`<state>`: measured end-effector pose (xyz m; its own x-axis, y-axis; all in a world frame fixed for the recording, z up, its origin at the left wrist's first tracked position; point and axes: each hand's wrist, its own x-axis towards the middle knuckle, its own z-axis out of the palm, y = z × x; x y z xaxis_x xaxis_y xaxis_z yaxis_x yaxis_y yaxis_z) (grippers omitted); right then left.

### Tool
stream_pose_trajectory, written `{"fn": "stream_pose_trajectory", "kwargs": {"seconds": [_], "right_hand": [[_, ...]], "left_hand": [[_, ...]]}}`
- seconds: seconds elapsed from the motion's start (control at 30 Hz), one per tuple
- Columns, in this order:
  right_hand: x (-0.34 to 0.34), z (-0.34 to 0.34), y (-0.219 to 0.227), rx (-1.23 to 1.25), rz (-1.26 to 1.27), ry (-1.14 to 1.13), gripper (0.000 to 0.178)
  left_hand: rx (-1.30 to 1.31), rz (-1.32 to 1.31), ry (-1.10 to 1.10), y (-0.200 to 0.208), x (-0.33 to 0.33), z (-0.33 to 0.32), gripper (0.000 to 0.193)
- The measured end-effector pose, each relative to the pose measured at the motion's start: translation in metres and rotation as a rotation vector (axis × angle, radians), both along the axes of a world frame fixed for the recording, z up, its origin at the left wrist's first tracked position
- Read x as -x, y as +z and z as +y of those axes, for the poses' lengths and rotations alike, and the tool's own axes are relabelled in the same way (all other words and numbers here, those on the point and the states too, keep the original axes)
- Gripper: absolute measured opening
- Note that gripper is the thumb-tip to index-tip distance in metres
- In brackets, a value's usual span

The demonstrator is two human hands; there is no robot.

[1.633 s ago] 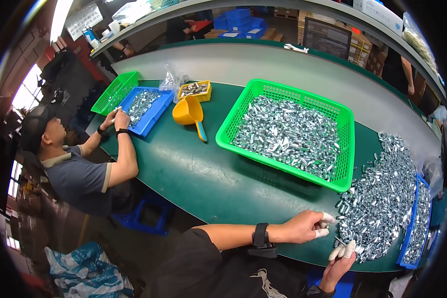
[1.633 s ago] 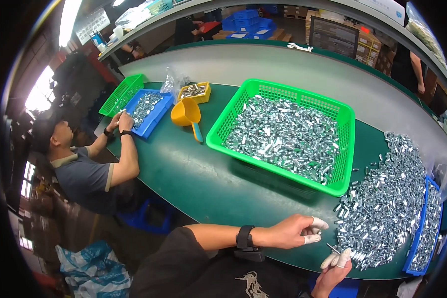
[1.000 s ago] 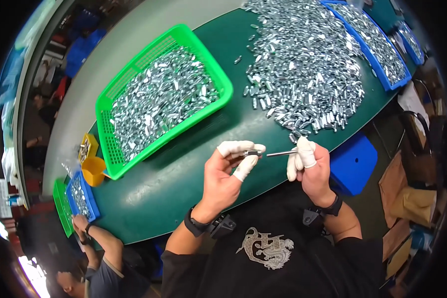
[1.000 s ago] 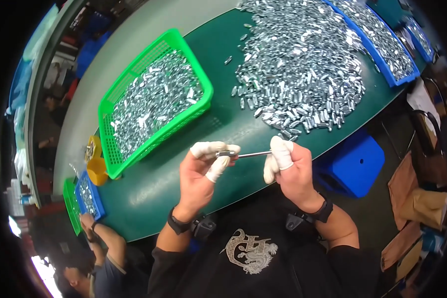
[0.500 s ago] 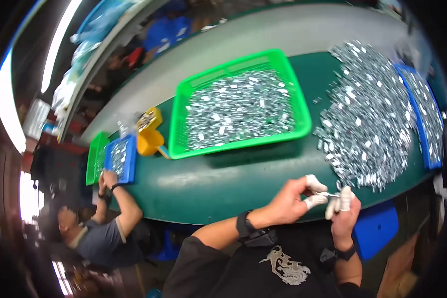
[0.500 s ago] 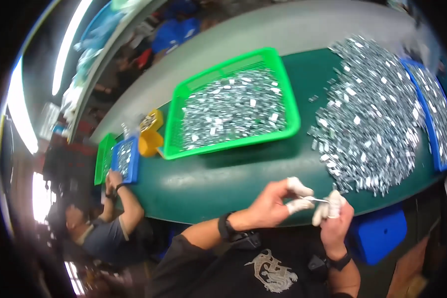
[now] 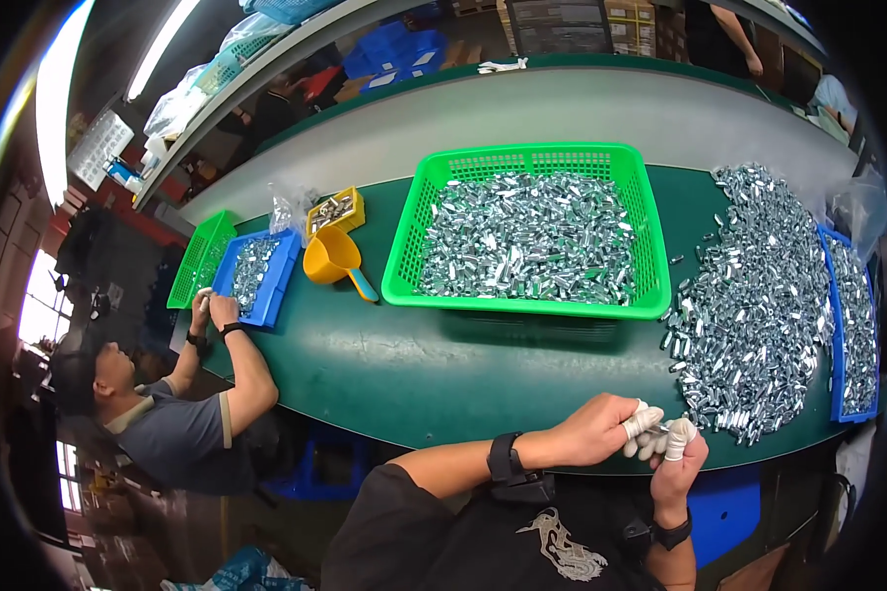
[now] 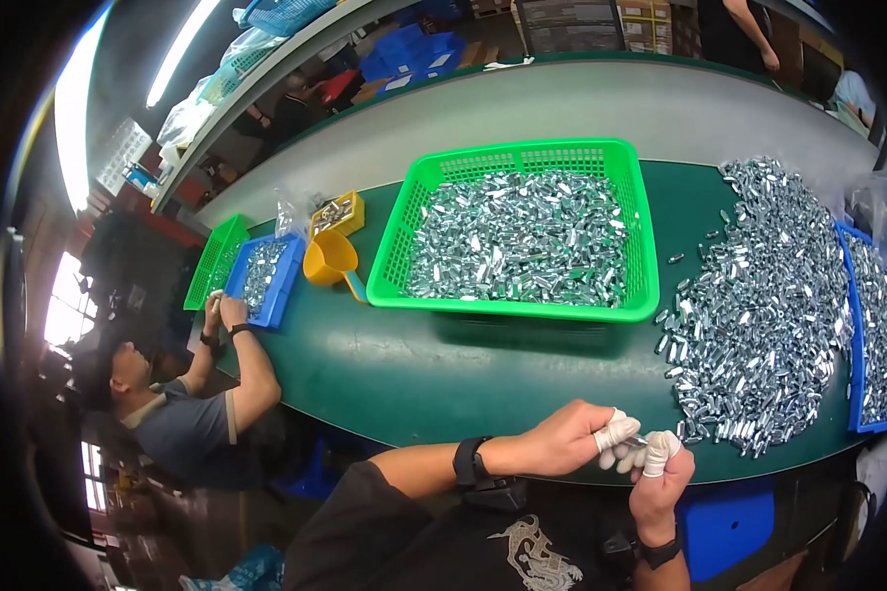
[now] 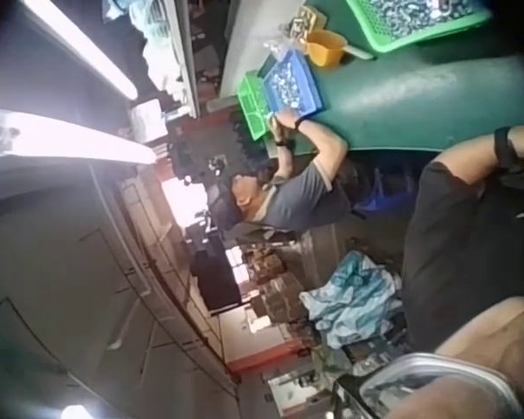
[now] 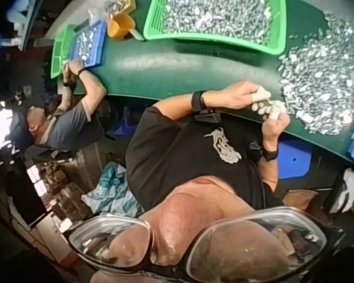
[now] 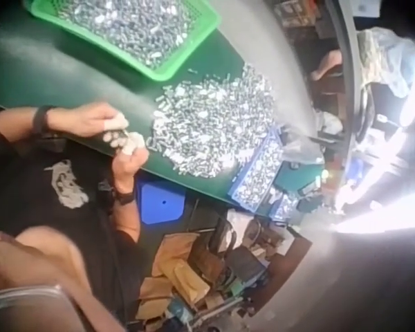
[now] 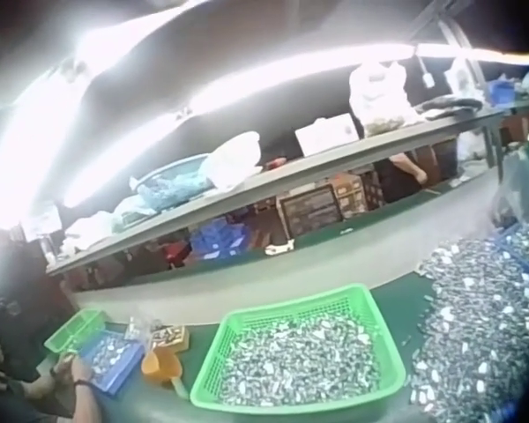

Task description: The person picks up a metal component and a metal rod, slides the component onto the rod, and then removes it. This process is repeated multiple times with different components from the pile.

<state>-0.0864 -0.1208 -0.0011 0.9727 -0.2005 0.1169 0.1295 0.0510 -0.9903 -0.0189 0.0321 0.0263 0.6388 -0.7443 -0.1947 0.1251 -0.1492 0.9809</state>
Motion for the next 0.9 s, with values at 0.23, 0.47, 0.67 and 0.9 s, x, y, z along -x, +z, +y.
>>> {"fn": "stream_pose_trajectory", "kwargs": {"seconds": [0.23,0.47,0.67,0.9], "right_hand": [[-0.008,0.001,0.004,0.014,0.112,0.039,0.043],[-0.021,-0.029,0.011,-0.344,0.067,-0.217,0.047],[-0.015,-0.045,0.012,-0.295,0.065,-0.305,0.046],[-0.005,-0.052,0.001,-0.331,0.056,-0.307,0.044]], "left_hand": [[0.108,-0.682,0.279,-0.012,0.006,-0.002,0.013],[-0.066,-0.994,0.469,0.022,-0.027,0.030,0.014],[-0.297,-1.344,0.892,0.023,-0.078,0.052,0.013],[-0.245,-1.151,0.212,-0.024,-0.031,-0.025,0.039]]}}
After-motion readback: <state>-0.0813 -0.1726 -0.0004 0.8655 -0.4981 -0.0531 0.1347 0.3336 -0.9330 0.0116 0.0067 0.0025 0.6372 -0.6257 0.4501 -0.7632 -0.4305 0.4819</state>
